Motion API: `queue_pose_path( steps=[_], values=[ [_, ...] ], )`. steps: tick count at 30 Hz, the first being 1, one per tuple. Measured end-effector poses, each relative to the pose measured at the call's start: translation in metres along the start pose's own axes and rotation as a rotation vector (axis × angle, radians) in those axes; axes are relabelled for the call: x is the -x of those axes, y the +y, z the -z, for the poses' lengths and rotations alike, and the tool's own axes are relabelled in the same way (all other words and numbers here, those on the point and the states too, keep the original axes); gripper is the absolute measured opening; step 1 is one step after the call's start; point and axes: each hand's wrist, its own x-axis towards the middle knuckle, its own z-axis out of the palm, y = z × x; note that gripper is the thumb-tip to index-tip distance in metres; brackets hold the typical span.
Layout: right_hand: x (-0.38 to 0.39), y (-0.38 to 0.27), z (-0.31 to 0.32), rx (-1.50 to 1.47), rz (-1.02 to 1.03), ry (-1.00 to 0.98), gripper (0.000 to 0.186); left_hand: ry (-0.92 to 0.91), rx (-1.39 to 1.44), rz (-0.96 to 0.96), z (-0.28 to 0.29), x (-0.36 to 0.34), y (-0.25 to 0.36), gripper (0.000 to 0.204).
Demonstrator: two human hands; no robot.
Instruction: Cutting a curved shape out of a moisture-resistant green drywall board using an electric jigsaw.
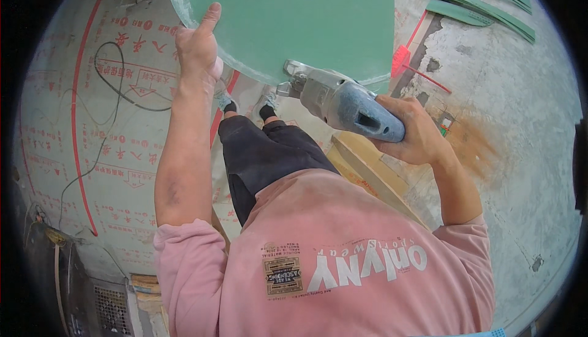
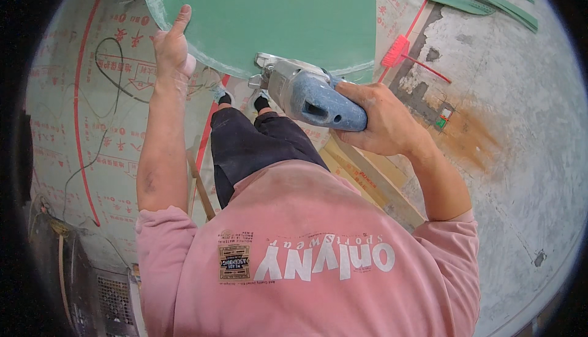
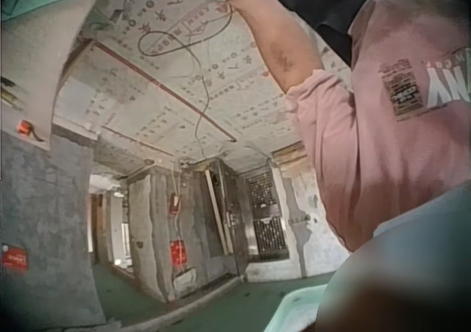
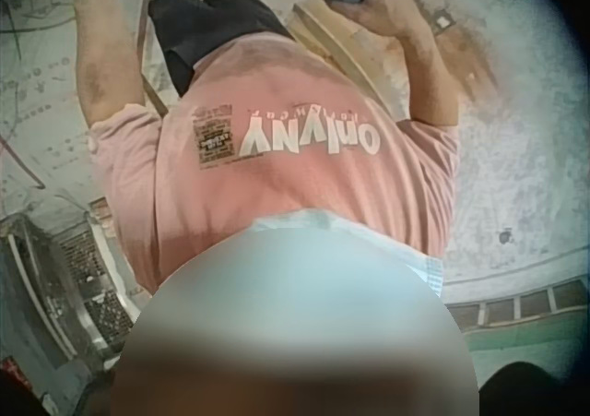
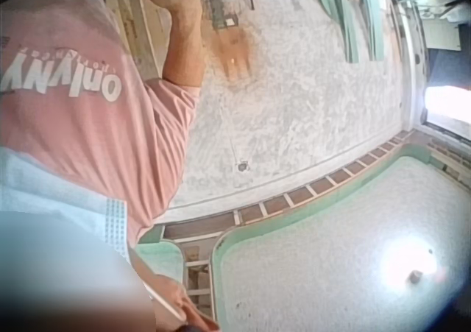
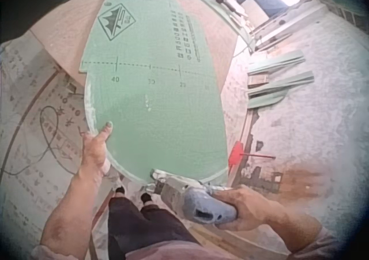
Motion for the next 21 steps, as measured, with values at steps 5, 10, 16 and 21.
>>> queue_pose_path(
  steps=[5,10,16,21],
  values=[
    [-0.001,-0.003,-0.001,-0.006,-0.008,0.010,0.029,-0.030,0.023,-0.005,-0.002,0.003,0.002,0.071],
    [-0.001,-0.003,-0.002,-0.016,-0.007,-0.007,0.028,-0.040,0.013,-0.008,0.000,0.002,0.001,0.075],
    [-0.001,-0.007,-0.004,-0.039,-0.011,0.022,0.027,0.015,-0.029,0.017,0.003,0.000,-0.004,0.079],
    [0.000,-0.010,-0.005,-0.033,-0.027,0.020,0.028,0.098,0.001,0.045,0.004,-0.005,-0.011,0.050]
  ],
)
